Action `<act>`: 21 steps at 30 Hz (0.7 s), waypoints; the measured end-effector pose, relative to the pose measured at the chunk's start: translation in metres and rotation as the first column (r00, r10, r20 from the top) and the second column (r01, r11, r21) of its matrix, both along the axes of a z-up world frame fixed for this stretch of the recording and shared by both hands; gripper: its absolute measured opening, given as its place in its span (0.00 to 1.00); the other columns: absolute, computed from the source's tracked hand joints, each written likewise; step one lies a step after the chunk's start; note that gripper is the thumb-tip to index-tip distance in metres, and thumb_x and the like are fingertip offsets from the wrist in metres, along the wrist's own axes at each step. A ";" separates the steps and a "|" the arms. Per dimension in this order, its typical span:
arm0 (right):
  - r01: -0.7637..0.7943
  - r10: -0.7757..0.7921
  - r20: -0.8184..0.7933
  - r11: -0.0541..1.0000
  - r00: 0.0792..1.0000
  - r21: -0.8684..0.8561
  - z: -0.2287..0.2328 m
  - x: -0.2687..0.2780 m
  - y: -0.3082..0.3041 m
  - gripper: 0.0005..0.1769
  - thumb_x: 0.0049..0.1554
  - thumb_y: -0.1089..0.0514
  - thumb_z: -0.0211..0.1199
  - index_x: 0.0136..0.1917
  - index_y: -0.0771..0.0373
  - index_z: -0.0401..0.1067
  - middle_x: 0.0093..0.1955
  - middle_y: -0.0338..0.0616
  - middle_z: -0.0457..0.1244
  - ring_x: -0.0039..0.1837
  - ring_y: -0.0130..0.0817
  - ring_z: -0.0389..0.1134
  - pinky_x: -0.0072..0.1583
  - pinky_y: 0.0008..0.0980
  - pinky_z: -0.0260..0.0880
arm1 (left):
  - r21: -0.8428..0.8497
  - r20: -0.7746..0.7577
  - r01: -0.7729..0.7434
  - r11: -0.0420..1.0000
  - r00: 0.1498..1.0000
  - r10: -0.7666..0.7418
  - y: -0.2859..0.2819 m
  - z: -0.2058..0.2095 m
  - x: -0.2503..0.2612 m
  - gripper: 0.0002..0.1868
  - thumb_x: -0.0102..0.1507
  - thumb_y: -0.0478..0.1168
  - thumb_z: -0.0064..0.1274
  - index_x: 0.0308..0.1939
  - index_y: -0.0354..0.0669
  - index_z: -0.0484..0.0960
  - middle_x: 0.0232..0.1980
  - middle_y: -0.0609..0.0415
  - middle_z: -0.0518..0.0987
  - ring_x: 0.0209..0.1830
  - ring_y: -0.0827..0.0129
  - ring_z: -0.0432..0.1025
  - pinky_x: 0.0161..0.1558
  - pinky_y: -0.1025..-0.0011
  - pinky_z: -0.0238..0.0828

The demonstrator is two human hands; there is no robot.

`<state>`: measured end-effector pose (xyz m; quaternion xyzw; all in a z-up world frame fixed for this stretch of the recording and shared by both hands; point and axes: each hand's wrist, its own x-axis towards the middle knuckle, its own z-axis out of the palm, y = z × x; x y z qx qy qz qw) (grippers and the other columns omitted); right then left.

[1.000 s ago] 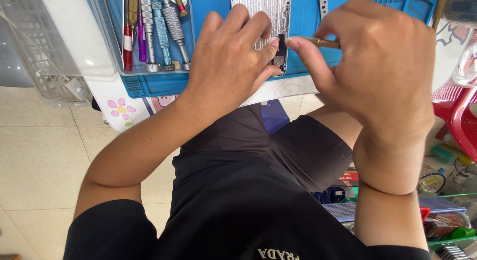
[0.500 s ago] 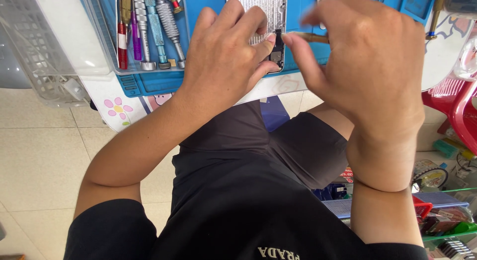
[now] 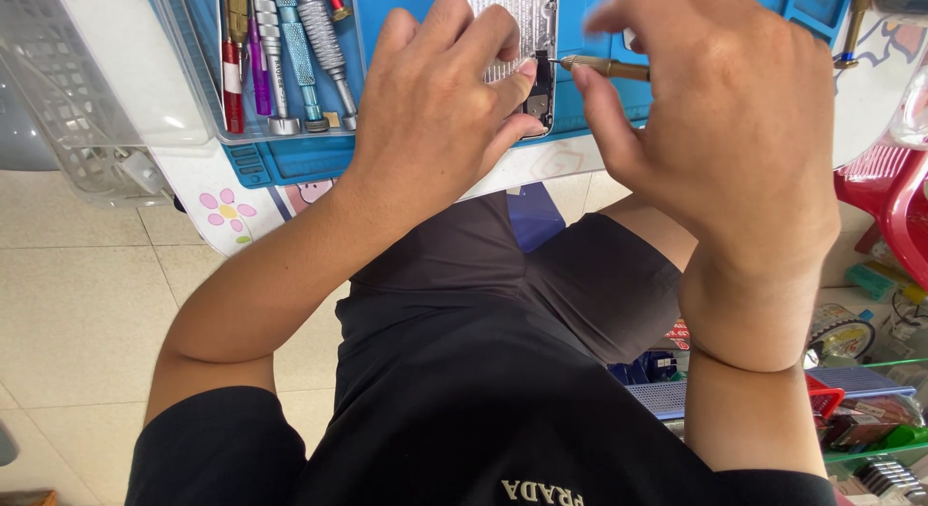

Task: Replacing internal components and transferring parts within a mobile phone chassis using screwdrivers and tweezers.

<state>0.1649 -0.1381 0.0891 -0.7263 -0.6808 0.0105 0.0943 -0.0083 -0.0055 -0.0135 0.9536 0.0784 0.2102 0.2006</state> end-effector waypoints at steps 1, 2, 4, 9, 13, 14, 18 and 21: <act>-0.001 0.001 -0.001 1.000 1.000 0.000 0.002 -0.002 0.003 0.06 0.61 0.62 0.68 0.51 0.64 0.76 0.46 0.43 0.67 0.46 0.36 0.69 0.49 0.34 0.66 | 0.000 -0.001 -0.001 1.000 1.000 0.001 0.000 0.000 0.000 0.21 0.61 0.53 0.69 0.50 0.45 0.90 0.49 0.61 0.72 0.54 0.66 0.62 0.49 0.63 0.54; -0.014 0.014 0.034 1.000 0.999 -0.003 0.003 -0.004 0.006 0.05 0.60 0.61 0.70 0.48 0.62 0.76 0.43 0.41 0.67 0.45 0.35 0.70 0.46 0.32 0.65 | 0.001 -0.004 -0.003 1.000 1.000 0.003 0.000 0.000 0.000 0.21 0.61 0.53 0.69 0.50 0.44 0.90 0.49 0.61 0.72 0.54 0.66 0.62 0.49 0.63 0.54; -0.022 0.023 0.071 1.000 0.997 -0.008 0.003 -0.005 0.007 0.06 0.59 0.60 0.72 0.44 0.60 0.76 0.39 0.39 0.67 0.44 0.34 0.70 0.43 0.30 0.65 | 0.001 -0.005 -0.001 1.000 1.000 0.001 0.000 -0.001 0.000 0.21 0.61 0.53 0.69 0.50 0.44 0.90 0.49 0.61 0.73 0.54 0.66 0.62 0.49 0.63 0.54; 0.020 -0.020 0.000 1.000 1.000 0.011 -0.003 0.000 0.003 0.06 0.61 0.59 0.70 0.45 0.61 0.75 0.37 0.38 0.67 0.43 0.32 0.72 0.41 0.28 0.64 | -0.077 0.012 0.008 0.997 1.000 -0.007 0.002 0.001 0.000 0.19 0.59 0.52 0.71 0.47 0.45 0.90 0.48 0.61 0.73 0.54 0.66 0.63 0.49 0.63 0.55; 0.055 -0.055 0.022 0.998 0.998 0.005 0.001 -0.003 0.005 0.09 0.62 0.57 0.74 0.43 0.61 0.77 0.36 0.39 0.68 0.39 0.33 0.71 0.39 0.30 0.64 | -0.068 0.023 0.019 0.997 1.000 -0.018 0.004 0.002 0.000 0.20 0.58 0.53 0.72 0.46 0.46 0.90 0.48 0.61 0.73 0.54 0.66 0.63 0.49 0.63 0.55; 0.062 -0.062 -0.020 0.998 0.998 0.010 0.000 -0.003 0.004 0.08 0.62 0.58 0.73 0.44 0.61 0.76 0.37 0.39 0.69 0.40 0.33 0.72 0.39 0.29 0.64 | -0.070 0.024 0.017 0.997 1.000 -0.015 0.005 0.004 0.001 0.20 0.57 0.53 0.72 0.45 0.46 0.91 0.49 0.61 0.73 0.53 0.66 0.64 0.49 0.62 0.55; 0.108 -0.107 -0.129 0.994 0.986 -0.001 0.000 -0.004 0.000 0.07 0.62 0.59 0.71 0.44 0.62 0.77 0.41 0.38 0.71 0.40 0.34 0.72 0.39 0.31 0.65 | -0.086 0.041 0.017 0.996 0.999 -0.013 0.005 0.006 0.000 0.22 0.55 0.54 0.73 0.46 0.46 0.91 0.46 0.61 0.73 0.53 0.65 0.64 0.49 0.62 0.56; 0.079 -0.074 -0.145 0.996 0.987 0.029 -0.001 -0.002 -0.009 0.05 0.63 0.61 0.70 0.46 0.61 0.76 0.41 0.38 0.70 0.43 0.33 0.73 0.41 0.29 0.66 | -0.120 0.060 0.035 0.992 0.998 -0.028 0.008 0.009 0.000 0.23 0.53 0.54 0.74 0.45 0.47 0.90 0.49 0.61 0.73 0.53 0.66 0.66 0.47 0.61 0.56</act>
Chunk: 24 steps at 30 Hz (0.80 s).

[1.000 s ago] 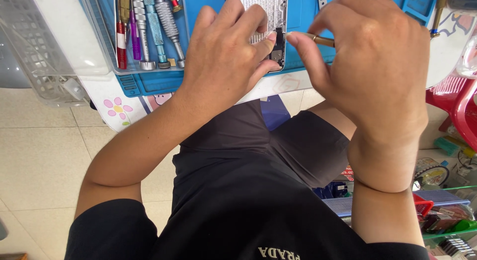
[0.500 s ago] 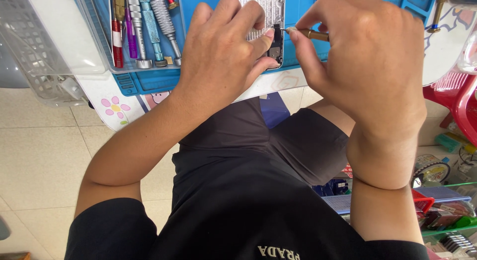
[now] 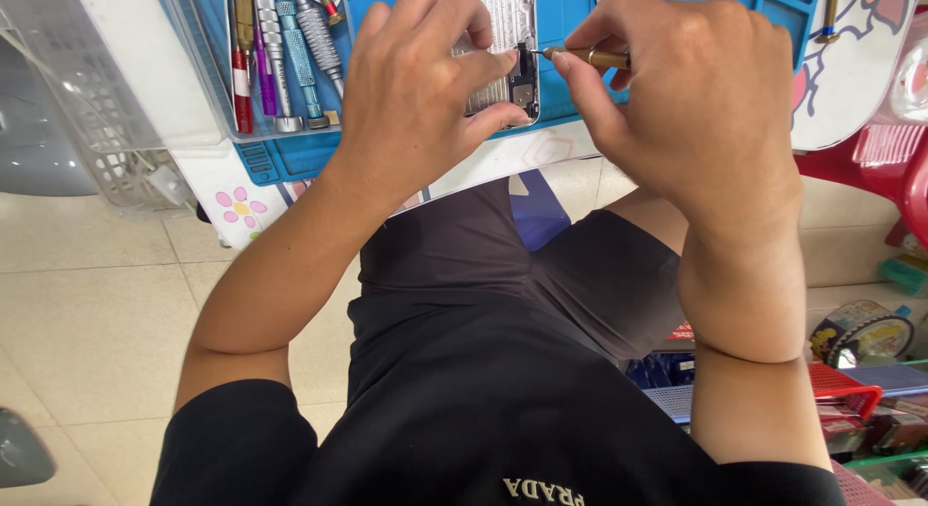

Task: Replacing internal components and transferring parts within a mobile phone chassis using screwdrivers and tweezers.

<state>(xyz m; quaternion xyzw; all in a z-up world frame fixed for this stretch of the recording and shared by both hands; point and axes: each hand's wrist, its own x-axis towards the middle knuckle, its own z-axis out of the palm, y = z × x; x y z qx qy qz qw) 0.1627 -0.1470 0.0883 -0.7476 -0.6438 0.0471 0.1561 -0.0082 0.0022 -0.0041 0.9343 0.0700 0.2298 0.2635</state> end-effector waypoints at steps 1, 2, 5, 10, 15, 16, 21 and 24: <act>0.005 -0.005 -0.003 1.000 1.000 0.006 0.000 -0.003 -0.002 0.05 0.63 0.61 0.70 0.46 0.61 0.76 0.41 0.38 0.70 0.43 0.33 0.73 0.41 0.29 0.66 | 0.006 -0.003 0.005 1.000 1.000 -0.005 0.000 0.000 0.000 0.23 0.53 0.54 0.74 0.45 0.47 0.90 0.49 0.61 0.73 0.53 0.66 0.66 0.47 0.61 0.56; 0.015 -0.015 -0.013 1.000 1.000 -0.003 0.001 -0.004 -0.004 0.04 0.63 0.61 0.70 0.47 0.62 0.76 0.42 0.39 0.71 0.42 0.35 0.73 0.40 0.31 0.65 | -0.014 -0.006 0.005 1.000 1.000 -0.005 0.000 0.000 0.001 0.23 0.53 0.54 0.75 0.45 0.47 0.90 0.48 0.61 0.73 0.52 0.66 0.66 0.47 0.62 0.57; 0.058 -0.059 -0.050 0.998 0.997 -0.008 0.008 -0.012 -0.004 0.05 0.61 0.61 0.70 0.49 0.63 0.77 0.40 0.43 0.70 0.39 0.39 0.72 0.39 0.35 0.65 | -0.026 0.008 0.016 1.000 1.000 -0.016 0.000 -0.001 0.002 0.23 0.52 0.54 0.76 0.45 0.48 0.90 0.48 0.62 0.74 0.50 0.66 0.67 0.47 0.63 0.59; 0.092 -0.046 -0.294 0.985 0.955 0.144 -0.003 -0.006 -0.033 0.04 0.66 0.67 0.65 0.55 0.66 0.73 0.47 0.47 0.70 0.50 0.35 0.74 0.52 0.31 0.71 | -0.057 0.075 0.059 0.997 0.996 -0.055 0.005 0.006 0.006 0.25 0.53 0.53 0.77 0.49 0.47 0.88 0.47 0.60 0.75 0.48 0.64 0.68 0.49 0.65 0.63; 0.615 -0.249 -0.763 0.753 0.596 0.235 -0.038 0.014 -0.065 0.07 0.73 0.66 0.63 0.62 0.67 0.69 0.53 0.46 0.68 0.52 0.29 0.74 0.50 0.20 0.72 | -0.127 0.151 0.049 0.991 0.988 -0.030 0.000 0.012 0.013 0.23 0.64 0.45 0.72 0.60 0.44 0.85 0.42 0.58 0.76 0.44 0.64 0.69 0.49 0.65 0.64; 0.620 -0.251 -0.760 0.747 0.599 0.242 -0.052 0.019 -0.069 0.07 0.73 0.66 0.63 0.62 0.67 0.69 0.53 0.46 0.68 0.52 0.29 0.74 0.50 0.20 0.72 | -0.123 0.158 0.059 0.991 0.987 -0.039 -0.002 0.014 0.014 0.23 0.64 0.45 0.72 0.60 0.44 0.85 0.42 0.58 0.76 0.44 0.64 0.69 0.49 0.65 0.64; 0.733 -0.145 -0.802 0.523 0.579 0.435 -0.126 0.034 -0.084 0.13 0.73 0.59 0.60 0.66 0.69 0.68 0.51 0.49 0.70 0.51 0.31 0.74 0.46 0.22 0.69 | -0.139 0.118 0.047 0.989 0.993 -0.030 -0.008 0.016 0.019 0.20 0.65 0.39 0.70 0.60 0.45 0.84 0.39 0.60 0.77 0.41 0.65 0.70 0.46 0.66 0.63; 0.709 -0.121 -0.773 0.505 0.623 0.492 -0.156 0.036 -0.089 0.14 0.76 0.52 0.50 0.61 0.65 0.65 0.46 0.43 0.67 0.44 0.27 0.70 0.45 0.20 0.64 | -0.136 0.094 0.039 0.990 0.995 -0.027 -0.010 0.014 0.021 0.19 0.65 0.38 0.69 0.59 0.45 0.84 0.39 0.60 0.77 0.41 0.66 0.70 0.46 0.66 0.63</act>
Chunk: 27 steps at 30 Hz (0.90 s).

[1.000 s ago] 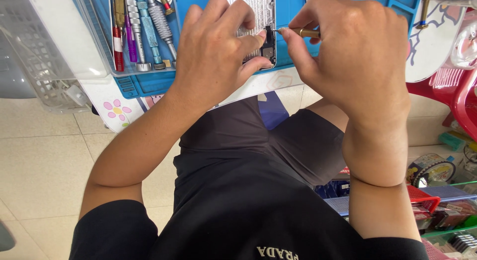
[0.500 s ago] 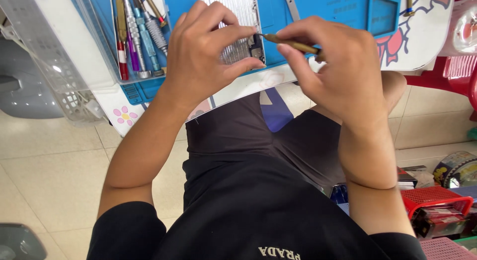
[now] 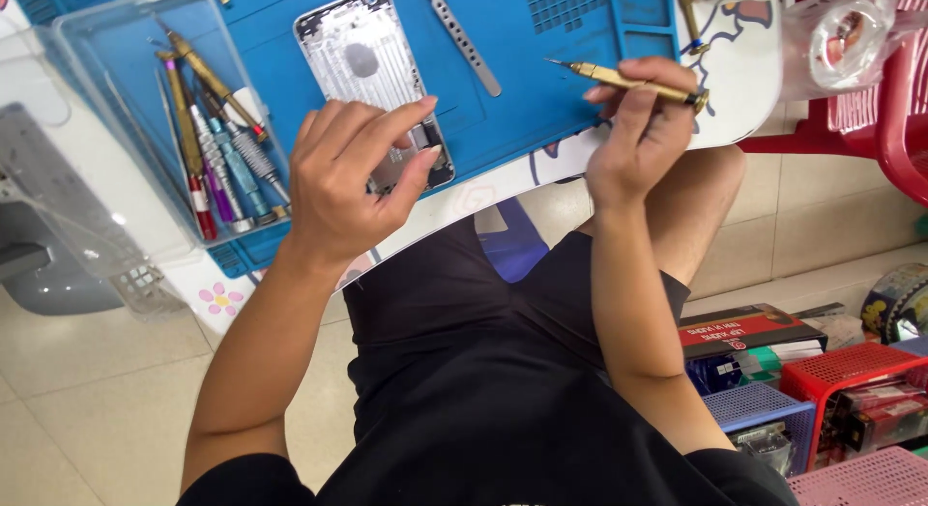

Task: Replacing internal components and transferring parts within a mobile phone chassis using screwdrivers and tweezers.

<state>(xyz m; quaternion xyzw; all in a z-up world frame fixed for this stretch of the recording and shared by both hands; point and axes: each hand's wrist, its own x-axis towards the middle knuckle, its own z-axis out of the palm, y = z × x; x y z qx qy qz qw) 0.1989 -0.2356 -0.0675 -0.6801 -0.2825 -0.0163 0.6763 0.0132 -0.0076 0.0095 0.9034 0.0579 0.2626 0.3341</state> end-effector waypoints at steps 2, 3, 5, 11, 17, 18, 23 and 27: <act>0.032 -0.032 0.082 0.999 0.996 0.007 0.002 0.000 0.005 0.14 0.76 0.51 0.48 0.60 0.65 0.64 0.49 0.45 0.63 0.44 0.28 0.66 0.47 0.22 0.65 | 0.001 -0.008 0.010 1.000 1.000 -0.010 0.000 0.000 0.002 0.19 0.64 0.37 0.69 0.59 0.44 0.85 0.39 0.61 0.78 0.41 0.66 0.70 0.46 0.66 0.62; 0.053 -0.055 0.159 0.998 0.986 0.017 0.002 -0.002 0.007 0.15 0.76 0.50 0.45 0.60 0.65 0.63 0.51 0.46 0.60 0.44 0.29 0.62 0.49 0.25 0.65 | 0.004 -0.019 0.012 1.000 1.000 -0.012 0.000 -0.001 0.001 0.19 0.64 0.37 0.69 0.58 0.44 0.85 0.39 0.61 0.79 0.41 0.67 0.70 0.46 0.66 0.61; 0.059 -0.063 0.149 0.998 0.987 0.030 -0.002 0.000 0.006 0.15 0.76 0.50 0.44 0.59 0.64 0.61 0.51 0.45 0.59 0.43 0.28 0.60 0.48 0.24 0.64 | 0.003 -0.013 0.022 1.000 1.000 -0.022 -0.001 -0.002 0.002 0.17 0.64 0.37 0.70 0.56 0.45 0.86 0.38 0.60 0.79 0.40 0.67 0.70 0.45 0.66 0.61; 0.093 -0.086 0.166 0.995 0.982 -0.037 -0.008 -0.003 0.006 0.14 0.76 0.51 0.42 0.58 0.64 0.59 0.52 0.44 0.57 0.44 0.28 0.56 0.47 0.25 0.61 | -0.005 -0.016 0.050 0.999 0.999 -0.050 -0.001 -0.005 0.005 0.15 0.63 0.35 0.71 0.53 0.44 0.87 0.38 0.60 0.79 0.39 0.67 0.69 0.44 0.67 0.59; 0.151 -0.132 0.203 0.985 0.970 -0.082 -0.014 -0.003 0.005 0.14 0.75 0.51 0.42 0.56 0.64 0.61 0.52 0.42 0.56 0.44 0.26 0.56 0.45 0.23 0.58 | -0.017 -0.041 0.050 0.999 0.998 -0.050 -0.002 -0.008 0.004 0.15 0.65 0.35 0.71 0.55 0.45 0.87 0.41 0.60 0.79 0.40 0.68 0.70 0.43 0.69 0.60; 0.140 -0.123 0.183 0.987 0.975 -0.082 -0.014 -0.003 0.005 0.14 0.76 0.51 0.43 0.56 0.64 0.61 0.52 0.42 0.56 0.44 0.26 0.55 0.46 0.24 0.57 | -0.019 -0.041 0.050 0.999 0.998 -0.051 -0.002 -0.008 0.004 0.15 0.64 0.35 0.71 0.54 0.44 0.87 0.40 0.59 0.79 0.41 0.67 0.70 0.42 0.69 0.60; 0.112 -0.092 0.168 0.987 0.981 -0.112 -0.012 -0.002 0.007 0.16 0.76 0.50 0.44 0.56 0.64 0.62 0.50 0.40 0.57 0.45 0.26 0.55 0.46 0.23 0.57 | -0.015 -0.037 0.056 0.998 0.998 -0.056 -0.002 -0.010 0.003 0.15 0.65 0.35 0.71 0.55 0.44 0.87 0.40 0.59 0.80 0.40 0.68 0.70 0.42 0.69 0.59; 0.104 -0.075 0.187 0.984 0.979 -0.146 -0.010 -0.001 0.008 0.16 0.75 0.51 0.44 0.53 0.66 0.63 0.52 0.42 0.56 0.43 0.25 0.54 0.43 0.22 0.54 | -0.017 -0.047 0.047 0.999 0.998 -0.048 -0.001 -0.011 0.002 0.15 0.66 0.34 0.70 0.56 0.45 0.87 0.39 0.60 0.80 0.39 0.69 0.71 0.43 0.70 0.60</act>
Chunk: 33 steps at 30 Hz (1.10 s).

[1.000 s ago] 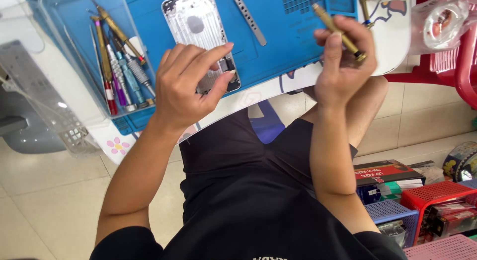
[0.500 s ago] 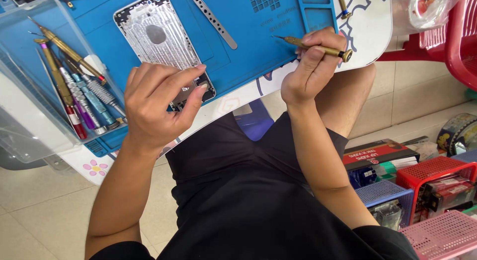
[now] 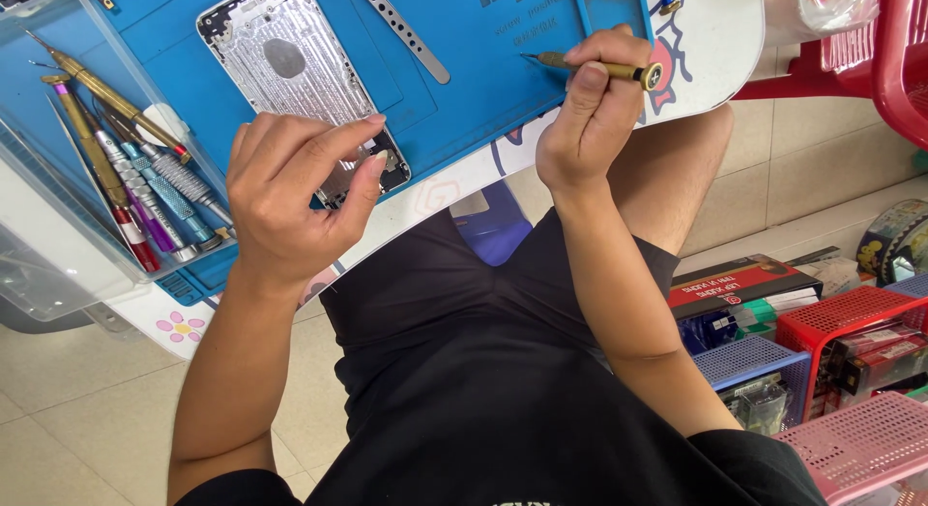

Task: Replacing internal components and transferring parts within a mobile phone chassis using screwdrivers and tweezers.

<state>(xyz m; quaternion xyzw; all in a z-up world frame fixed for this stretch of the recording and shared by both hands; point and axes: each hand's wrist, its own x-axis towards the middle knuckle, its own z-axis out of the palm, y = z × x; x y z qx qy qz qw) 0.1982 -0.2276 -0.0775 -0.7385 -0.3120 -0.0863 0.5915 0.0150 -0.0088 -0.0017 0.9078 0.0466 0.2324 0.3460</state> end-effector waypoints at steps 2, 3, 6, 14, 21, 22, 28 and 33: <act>0.000 0.001 0.035 1.000 0.999 -0.013 -0.001 0.001 0.000 0.16 0.76 0.51 0.43 0.54 0.65 0.63 0.53 0.41 0.57 0.45 0.26 0.55 0.45 0.24 0.56 | 0.002 0.010 0.003 1.000 1.000 -0.003 0.000 -0.002 0.001 0.15 0.65 0.34 0.70 0.55 0.44 0.87 0.39 0.60 0.80 0.40 0.68 0.70 0.42 0.70 0.60; -0.003 0.005 0.069 1.000 0.998 -0.026 -0.001 0.002 0.000 0.16 0.76 0.51 0.43 0.54 0.65 0.64 0.53 0.40 0.57 0.46 0.28 0.55 0.47 0.26 0.57 | 0.003 0.019 0.004 1.000 1.000 -0.004 0.000 -0.002 0.002 0.14 0.64 0.34 0.70 0.54 0.44 0.87 0.40 0.59 0.80 0.41 0.67 0.70 0.42 0.69 0.59; 0.006 -0.003 0.075 0.999 0.997 -0.035 0.000 0.001 0.000 0.15 0.76 0.53 0.43 0.55 0.65 0.64 0.53 0.41 0.56 0.46 0.27 0.55 0.47 0.25 0.56 | 0.007 0.020 0.009 1.000 1.000 -0.009 0.000 0.000 0.000 0.15 0.65 0.33 0.70 0.55 0.44 0.87 0.41 0.60 0.80 0.38 0.68 0.70 0.42 0.69 0.59; -0.065 0.077 -0.141 0.994 0.987 0.091 0.006 -0.005 0.002 0.08 0.76 0.58 0.47 0.60 0.65 0.62 0.52 0.42 0.58 0.45 0.24 0.57 0.49 0.22 0.59 | -0.011 0.058 -0.044 0.999 0.997 0.045 0.003 0.009 0.002 0.09 0.60 0.35 0.71 0.41 0.45 0.85 0.35 0.59 0.77 0.36 0.68 0.69 0.41 0.66 0.58; -0.224 0.259 -0.296 0.963 0.919 0.147 0.019 -0.025 0.009 0.12 0.71 0.59 0.60 0.60 0.65 0.59 0.50 0.44 0.60 0.42 0.25 0.61 0.46 0.22 0.63 | -0.073 0.058 -0.057 0.996 0.996 0.062 0.002 0.003 -0.005 0.13 0.60 0.41 0.73 0.34 0.47 0.79 0.32 0.60 0.73 0.34 0.68 0.68 0.41 0.66 0.59; -0.242 0.278 -0.299 0.958 0.913 0.153 0.021 -0.028 0.015 0.12 0.71 0.59 0.60 0.60 0.65 0.59 0.50 0.44 0.60 0.42 0.25 0.61 0.46 0.22 0.63 | -0.068 0.054 -0.077 0.995 0.995 0.080 0.003 0.003 -0.004 0.13 0.60 0.41 0.73 0.34 0.47 0.79 0.32 0.60 0.73 0.34 0.68 0.68 0.41 0.66 0.59; -0.281 0.423 -0.385 0.884 0.820 0.373 0.025 -0.049 0.037 0.10 0.69 0.60 0.60 0.58 0.66 0.62 0.46 0.49 0.62 0.42 0.31 0.64 0.46 0.26 0.65 | -0.061 0.099 -0.083 0.995 0.991 0.088 0.004 0.008 -0.005 0.14 0.63 0.41 0.70 0.49 0.44 0.82 0.40 0.59 0.76 0.41 0.67 0.71 0.46 0.67 0.63; -0.278 0.474 -0.356 0.832 0.805 0.479 0.018 -0.051 0.042 0.11 0.67 0.58 0.60 0.55 0.65 0.62 0.40 0.48 0.61 0.39 0.31 0.62 0.45 0.27 0.65 | -0.098 0.072 -0.069 0.993 0.994 0.076 0.005 0.005 -0.002 0.15 0.63 0.43 0.70 0.50 0.47 0.83 0.43 0.60 0.78 0.41 0.71 0.73 0.45 0.69 0.64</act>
